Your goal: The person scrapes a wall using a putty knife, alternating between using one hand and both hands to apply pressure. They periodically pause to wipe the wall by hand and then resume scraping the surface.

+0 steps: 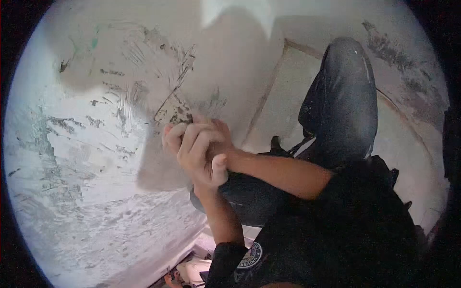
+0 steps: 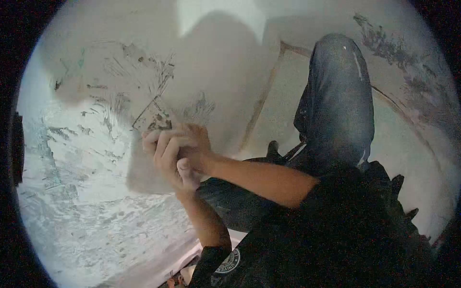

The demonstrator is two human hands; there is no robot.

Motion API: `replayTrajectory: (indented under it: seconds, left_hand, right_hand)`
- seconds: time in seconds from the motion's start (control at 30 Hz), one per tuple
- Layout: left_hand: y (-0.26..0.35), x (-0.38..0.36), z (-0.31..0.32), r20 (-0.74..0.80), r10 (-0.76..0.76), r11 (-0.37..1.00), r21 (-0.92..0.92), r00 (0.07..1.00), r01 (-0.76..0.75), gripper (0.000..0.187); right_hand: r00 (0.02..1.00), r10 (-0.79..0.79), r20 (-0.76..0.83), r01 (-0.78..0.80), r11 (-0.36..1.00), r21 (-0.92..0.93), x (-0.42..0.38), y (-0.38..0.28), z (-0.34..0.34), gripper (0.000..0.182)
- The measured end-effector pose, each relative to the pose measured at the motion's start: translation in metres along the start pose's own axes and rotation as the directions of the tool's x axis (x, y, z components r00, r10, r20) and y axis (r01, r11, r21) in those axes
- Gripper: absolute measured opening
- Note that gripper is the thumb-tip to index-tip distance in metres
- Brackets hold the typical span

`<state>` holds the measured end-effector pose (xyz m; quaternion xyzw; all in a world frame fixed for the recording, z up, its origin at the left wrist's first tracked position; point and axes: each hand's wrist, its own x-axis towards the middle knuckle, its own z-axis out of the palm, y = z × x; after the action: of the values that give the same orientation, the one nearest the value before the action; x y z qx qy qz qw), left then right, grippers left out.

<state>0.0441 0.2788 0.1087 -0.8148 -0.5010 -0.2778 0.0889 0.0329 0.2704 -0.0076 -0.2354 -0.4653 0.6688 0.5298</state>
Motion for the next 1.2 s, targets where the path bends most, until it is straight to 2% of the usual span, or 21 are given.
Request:
replayTrajectory:
  seconds: [0.07, 0.1, 0.13, 0.2, 0.23, 0.37, 0.53, 0.63, 0.67, 0.73, 0.77, 0.8, 0.83, 0.87, 0.9, 0.97, 1.03, 1.1, 1.13, 1.17, 1.2]
  left_hand:
    - [0.006, -0.004, -0.002, 0.02, -0.024, 0.988, 0.15, 1.0, 0.02, 0.046]
    - [0.003, -0.003, -0.008, 0.029, -0.005, 0.999, 0.046, 1.0, 0.003, 0.052]
    - [0.007, -0.011, -0.01, 0.03, -0.024, 0.998, 0.061, 0.999, 0.022, 0.052]
    - [0.003, -0.025, -0.014, -0.031, -0.072, 0.993, -0.1, 0.997, 0.068, 0.05]
    - [0.007, -0.019, -0.014, -0.035, -0.03, 0.996, -0.084, 0.999, 0.027, 0.044]
    - [0.01, -0.009, -0.017, 0.041, -0.106, 0.994, 0.015, 0.994, 0.105, 0.041]
    - [0.006, -0.016, -0.007, -0.003, -0.062, 0.998, -0.027, 0.998, 0.062, 0.041]
    - [-0.002, -0.003, 0.01, 0.061, -0.155, 0.986, 0.066, 0.986, 0.151, 0.039]
    - [0.002, -0.005, 0.005, 0.052, -0.147, 0.988, 0.058, 0.988, 0.144, 0.039]
    - [0.01, -0.017, -0.017, -0.03, -0.212, 0.975, -0.082, 0.977, 0.208, 0.038]
    - [0.018, -0.001, -0.013, -0.065, 0.027, 0.997, -0.073, 0.998, -0.032, 0.039]
    - [-0.011, -0.022, -0.012, 0.014, -0.104, 0.99, -0.099, 0.994, 0.105, 0.039]
    - [0.01, -0.006, 0.0, -0.022, -0.095, 0.989, 0.113, 0.995, 0.097, 0.047]
    - [0.014, 0.001, 0.009, -0.068, -0.021, 1.0, 0.009, 0.997, 0.022, 0.046]
    - [0.017, 0.004, 0.012, -0.128, 0.044, 0.994, -0.092, 0.991, -0.056, 0.047]
    - [0.027, 0.003, 0.003, 0.017, 0.018, 1.0, -0.013, 1.0, -0.018, 0.042]
    - [0.036, -0.003, 0.0, -0.212, -0.031, 0.985, -0.175, 0.977, -0.007, 0.047]
    - [0.018, -0.004, 0.001, -0.24, 0.069, 0.986, -0.133, 0.968, -0.103, 0.057]
    - [0.018, 0.006, 0.013, -0.428, -0.112, 0.992, -0.097, 0.897, 0.077, 0.061]
    - [0.018, 0.015, 0.027, -0.603, -0.275, 0.958, -0.107, 0.748, 0.266, 0.066]
    - [0.003, 0.006, 0.05, -0.43, -0.264, 0.877, 0.266, 0.864, 0.401, 0.067]
  right_hand:
    - [0.944, -0.32, -0.078, 0.289, 0.918, -0.27, 0.011, 0.005, -0.002, 0.02]
    - [0.991, -0.095, -0.1, 0.125, 0.922, 0.365, 0.009, 0.008, 0.003, 0.023]
    - [0.993, -0.082, -0.081, 0.107, 0.92, 0.377, -0.001, 0.0, 0.001, 0.023]
    - [0.973, -0.212, -0.092, 0.132, 0.836, -0.532, -0.01, -0.026, -0.005, 0.03]
    - [1.0, -0.009, -0.027, -0.002, 0.933, -0.359, -0.009, -0.055, -0.02, 0.024]
    - [0.96, -0.209, -0.186, 0.186, 0.974, -0.129, -0.003, -0.037, -0.012, 0.035]
    - [0.96, -0.27, -0.078, 0.197, 0.845, -0.498, 0.004, 0.007, -0.005, 0.035]
    - [0.978, -0.115, -0.176, 0.16, 0.949, 0.272, 0.02, 0.048, 0.011, 0.028]
    - [0.976, -0.125, -0.177, 0.17, 0.95, 0.262, 0.015, 0.04, 0.007, 0.028]
    - [0.983, -0.138, -0.122, 0.115, 0.977, -0.177, -0.005, -0.026, 0.001, 0.03]
    - [0.994, 0.073, -0.078, -0.1, 0.89, -0.444, 0.001, -0.057, -0.009, 0.03]
    - [0.993, 0.071, -0.092, -0.105, 0.89, -0.443, 0.004, -0.054, -0.017, 0.03]
    - [0.999, 0.0, -0.04, -0.006, 0.991, -0.135, 0.004, -0.049, -0.022, 0.03]
    - [0.996, -0.086, -0.01, 0.086, 0.978, 0.192, 0.005, -0.043, -0.026, 0.031]
    - [0.996, -0.083, 0.012, 0.079, 0.978, 0.193, 0.004, -0.031, -0.026, 0.031]
    - [0.992, -0.123, 0.027, 0.125, 0.949, -0.288, -0.01, 0.006, -0.021, 0.041]
    - [0.974, -0.22, 0.051, 0.188, 0.665, -0.723, -0.004, 0.021, -0.027, 0.053]
    - [0.993, -0.044, -0.114, -0.033, 0.802, -0.596, 0.004, -0.074, -0.071, 0.055]
    - [0.961, 0.182, -0.206, -0.253, 0.879, -0.404, -0.004, -0.11, -0.093, 0.057]
    - [0.959, 0.1, -0.264, -0.202, 0.896, -0.396, -0.004, -0.106, -0.114, 0.062]
    - [0.949, 0.024, -0.313, -0.151, 0.909, -0.389, -0.001, -0.103, -0.135, 0.068]
